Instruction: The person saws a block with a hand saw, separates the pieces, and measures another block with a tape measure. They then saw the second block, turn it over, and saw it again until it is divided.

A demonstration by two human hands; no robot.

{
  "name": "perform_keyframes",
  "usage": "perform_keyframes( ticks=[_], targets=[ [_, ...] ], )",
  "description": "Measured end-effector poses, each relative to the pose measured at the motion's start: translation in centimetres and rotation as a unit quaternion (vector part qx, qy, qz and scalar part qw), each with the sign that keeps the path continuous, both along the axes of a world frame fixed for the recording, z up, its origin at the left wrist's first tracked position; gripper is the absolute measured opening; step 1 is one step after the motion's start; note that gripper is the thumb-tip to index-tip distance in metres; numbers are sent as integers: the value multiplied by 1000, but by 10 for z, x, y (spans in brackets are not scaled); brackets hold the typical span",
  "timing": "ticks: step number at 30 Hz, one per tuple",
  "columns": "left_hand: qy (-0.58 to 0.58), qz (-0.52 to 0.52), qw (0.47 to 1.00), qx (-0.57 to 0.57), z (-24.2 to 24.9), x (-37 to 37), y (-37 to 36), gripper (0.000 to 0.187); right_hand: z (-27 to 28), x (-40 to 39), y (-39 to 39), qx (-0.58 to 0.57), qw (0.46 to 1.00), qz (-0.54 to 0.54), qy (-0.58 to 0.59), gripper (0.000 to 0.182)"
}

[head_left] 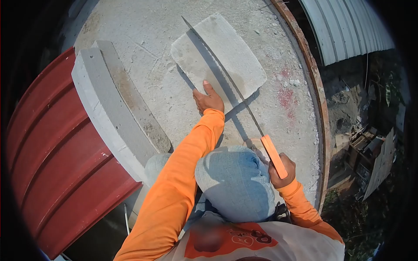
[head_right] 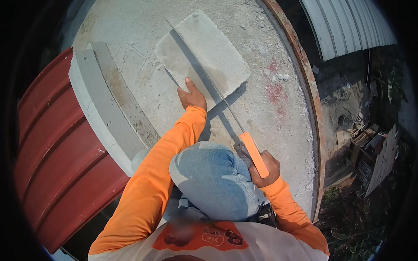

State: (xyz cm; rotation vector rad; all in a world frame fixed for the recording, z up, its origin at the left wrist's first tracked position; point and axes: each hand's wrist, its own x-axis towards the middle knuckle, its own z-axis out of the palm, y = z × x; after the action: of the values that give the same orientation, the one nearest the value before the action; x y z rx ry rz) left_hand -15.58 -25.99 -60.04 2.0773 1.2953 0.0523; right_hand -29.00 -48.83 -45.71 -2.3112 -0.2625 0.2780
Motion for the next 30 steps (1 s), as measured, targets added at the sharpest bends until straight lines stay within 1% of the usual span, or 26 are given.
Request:
perform_keyframes(
  ticks=[2, 4, 5, 7, 8, 10, 13, 14, 15, 16, 18, 19, 21, 22, 24, 27, 28, 30],
  targets=[
    [-3, -1, 1000, 6, -3, 0, 1, 74, -30, 36, 24, 50, 998, 17, -41, 7],
    [-5, 0, 1000, 10, -2, 3, 0, 73, -44, 73, 47, 95, 995, -16, -4, 8],
    [3, 1, 1000, -1, 2, 0, 1, 73, -42, 67, 46, 96, 995, -19, 1, 8],
    [6, -6, 1000, -16, 5, 5, 2, 73, -37, 60, 38, 89, 995, 11, -45, 5],
    [0, -6, 1000, -8, 1, 4, 2, 73, -32, 39, 23, 58, 996, 28, -55, 4],
    [3, -3, 1000, -7, -3, -1, 1, 73, -29, -13, -19, -2, 999, 25, -33, 4],
    [10, -4, 1000, -1, 3, 0, 1, 73, -10, -12, -25, -13, 999, 36, -24, 5],
    [9, -1, 1000, -24, 9, 0, 1, 79, -17, 2, -15, -14, 999, 35, -33, 5],
    [3, 4, 999, -47, 14, 4, 0, 85, -30, 21, -2, 15, 998, 40, -50, 5],
    [-2, 1, 999, -48, 14, 3, 1, 85, -43, 42, 13, 44, 995, 47, -70, 5],
    [-3, 2, 998, -70, 10, 4, 4, 84, -54, 80, 47, 116, 992, -7, -40, 12],
    [-2, -6, 998, -66, 7, 6, 6, 84, -55, 78, 47, 119, 992, -15, -41, 12],
    [-14, -2, 999, -32, 0, 1, 3, 85, -53, 60, 30, 83, 992, 46, -85, 5],
    [-6, -4, 999, -36, -3, -2, 3, 85, -50, 35, 13, 60, 996, 25, -53, 5],
    [-10, 10, 1000, -19, -8, -1, 2, 88, -29, -9, -17, 7, 999, 19, -47, 5],
    [5, 1, 999, -39, 1, 1, 2, 90, -21, -13, -21, -6, 999, 29, -32, 6],
    [4, -4, 999, -40, 2, 0, 2, 90, -34, -1, -16, 4, 997, 54, -45, 6],
    [-12, 4, 999, -51, 2, 1, 2, 90, -57, 35, 19, 50, 994, 41, -86, 6]
  ],
)
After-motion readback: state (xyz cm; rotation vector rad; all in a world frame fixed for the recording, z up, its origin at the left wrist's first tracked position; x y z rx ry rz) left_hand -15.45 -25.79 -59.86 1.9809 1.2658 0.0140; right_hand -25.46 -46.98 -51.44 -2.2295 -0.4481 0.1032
